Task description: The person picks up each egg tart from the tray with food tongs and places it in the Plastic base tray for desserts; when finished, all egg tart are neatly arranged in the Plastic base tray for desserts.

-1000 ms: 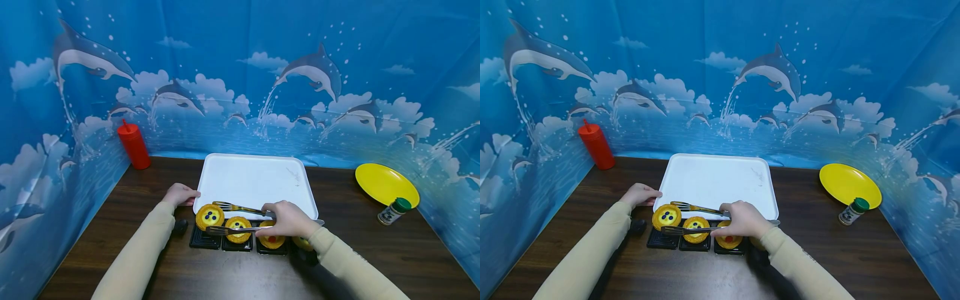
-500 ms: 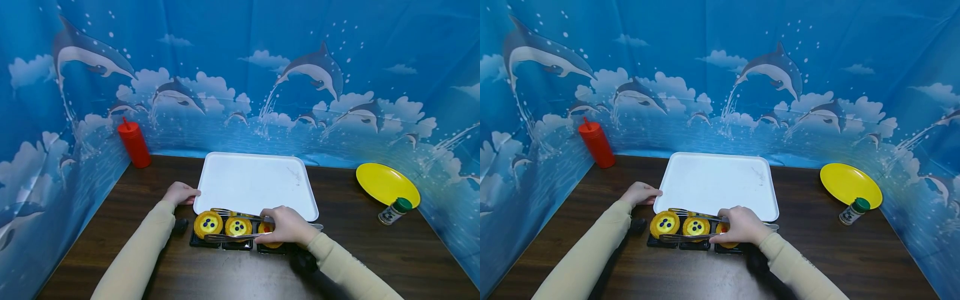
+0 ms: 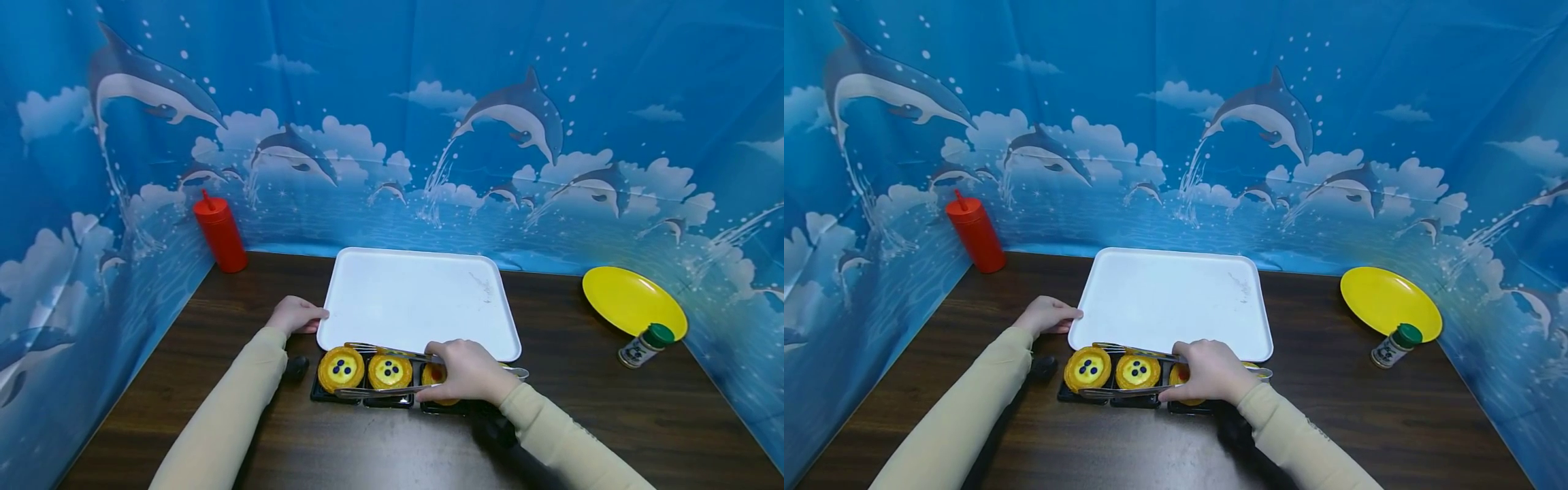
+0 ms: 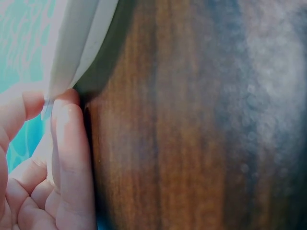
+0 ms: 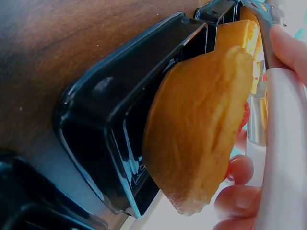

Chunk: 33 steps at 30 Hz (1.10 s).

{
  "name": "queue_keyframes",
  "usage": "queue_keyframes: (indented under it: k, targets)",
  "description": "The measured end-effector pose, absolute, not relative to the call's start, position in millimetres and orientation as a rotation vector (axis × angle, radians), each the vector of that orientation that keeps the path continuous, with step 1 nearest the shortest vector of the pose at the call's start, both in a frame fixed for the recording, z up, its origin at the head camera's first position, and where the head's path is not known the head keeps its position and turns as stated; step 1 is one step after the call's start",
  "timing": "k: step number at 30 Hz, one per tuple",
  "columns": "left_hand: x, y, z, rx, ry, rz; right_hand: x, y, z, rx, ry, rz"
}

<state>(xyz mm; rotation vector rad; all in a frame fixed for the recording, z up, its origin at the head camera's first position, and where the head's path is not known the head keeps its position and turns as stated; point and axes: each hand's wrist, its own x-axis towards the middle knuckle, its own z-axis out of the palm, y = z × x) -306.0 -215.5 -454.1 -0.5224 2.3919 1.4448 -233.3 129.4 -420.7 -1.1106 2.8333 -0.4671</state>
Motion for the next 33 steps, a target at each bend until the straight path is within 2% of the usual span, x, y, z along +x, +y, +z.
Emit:
queue_keyframes:
  k: [19,33]
  targets:
    - [-305.8,-215.6,-452.8,-0.519,2.404,1.433,-231.0,129.5,-420.7,-1.144,2.86,-0.459]
    - [-306.3,-215.9,-455.2,-0.521,2.407,1.434,-227.5,137.0,-409.3,-1.038,2.873,-0.526]
